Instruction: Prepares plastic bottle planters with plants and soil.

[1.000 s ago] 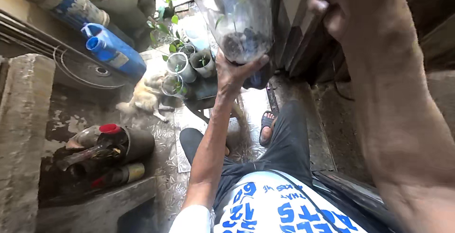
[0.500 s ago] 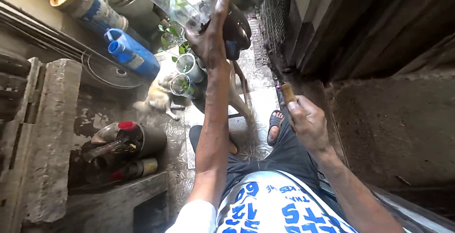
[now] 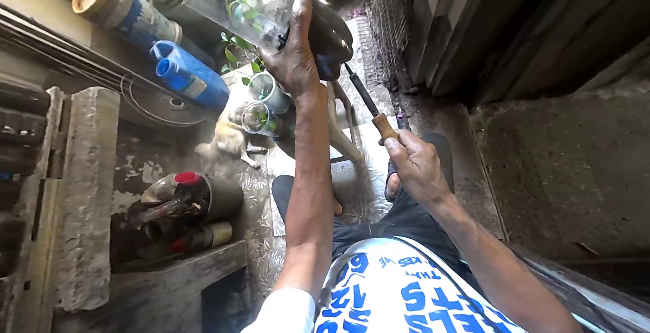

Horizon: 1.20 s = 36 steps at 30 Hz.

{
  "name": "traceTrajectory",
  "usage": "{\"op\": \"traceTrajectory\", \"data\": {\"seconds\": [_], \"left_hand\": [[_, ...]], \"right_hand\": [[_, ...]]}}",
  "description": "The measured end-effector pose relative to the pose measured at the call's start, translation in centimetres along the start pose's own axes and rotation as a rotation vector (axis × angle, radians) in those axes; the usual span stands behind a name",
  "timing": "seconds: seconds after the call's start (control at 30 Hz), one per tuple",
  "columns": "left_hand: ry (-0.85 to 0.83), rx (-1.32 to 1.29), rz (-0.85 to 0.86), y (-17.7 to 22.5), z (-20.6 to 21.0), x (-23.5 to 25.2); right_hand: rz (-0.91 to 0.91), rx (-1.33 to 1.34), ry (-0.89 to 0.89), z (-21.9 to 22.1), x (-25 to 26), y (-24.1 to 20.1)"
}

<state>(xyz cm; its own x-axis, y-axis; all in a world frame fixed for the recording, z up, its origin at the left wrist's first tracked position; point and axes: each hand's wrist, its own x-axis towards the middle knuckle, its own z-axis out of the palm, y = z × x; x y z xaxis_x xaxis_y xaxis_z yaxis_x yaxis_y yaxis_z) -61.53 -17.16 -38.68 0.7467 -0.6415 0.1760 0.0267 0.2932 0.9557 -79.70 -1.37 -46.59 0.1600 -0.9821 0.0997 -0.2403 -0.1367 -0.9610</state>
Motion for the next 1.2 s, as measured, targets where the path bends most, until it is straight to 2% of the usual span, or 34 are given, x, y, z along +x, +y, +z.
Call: {"op": "traceTrajectory", "data": {"seconds": [0.4,0.5,0.6,0.7,1.2], "left_hand": [[-0.007,-0.056,-0.014,0.0,-0.2,-0.2],[-0.069,-0.055,-0.020,0.0,-0.9,0.3],[-0.204,-0.191,-0.017,-0.3,-1.7,1.2],[-0.269,-0.221,-0.028,-0.3,-2.3,1.4],[-0.310,-0.251,-0.075,-1.2,-3.0,0.2]], "right_hand": [[-0.034,0.015,0.005,0.7,0.2,0.1],[-0.045,0.019,0.005,0.2,-0.3,0.4],[-0.045,0.068,0.030,-0.3,-1.0,0.7],[-0.025,0.080,0.036,-0.3,-1.0,0.5],[0.033,0.129,-0.002,0.0,0.0,0.5]]}}
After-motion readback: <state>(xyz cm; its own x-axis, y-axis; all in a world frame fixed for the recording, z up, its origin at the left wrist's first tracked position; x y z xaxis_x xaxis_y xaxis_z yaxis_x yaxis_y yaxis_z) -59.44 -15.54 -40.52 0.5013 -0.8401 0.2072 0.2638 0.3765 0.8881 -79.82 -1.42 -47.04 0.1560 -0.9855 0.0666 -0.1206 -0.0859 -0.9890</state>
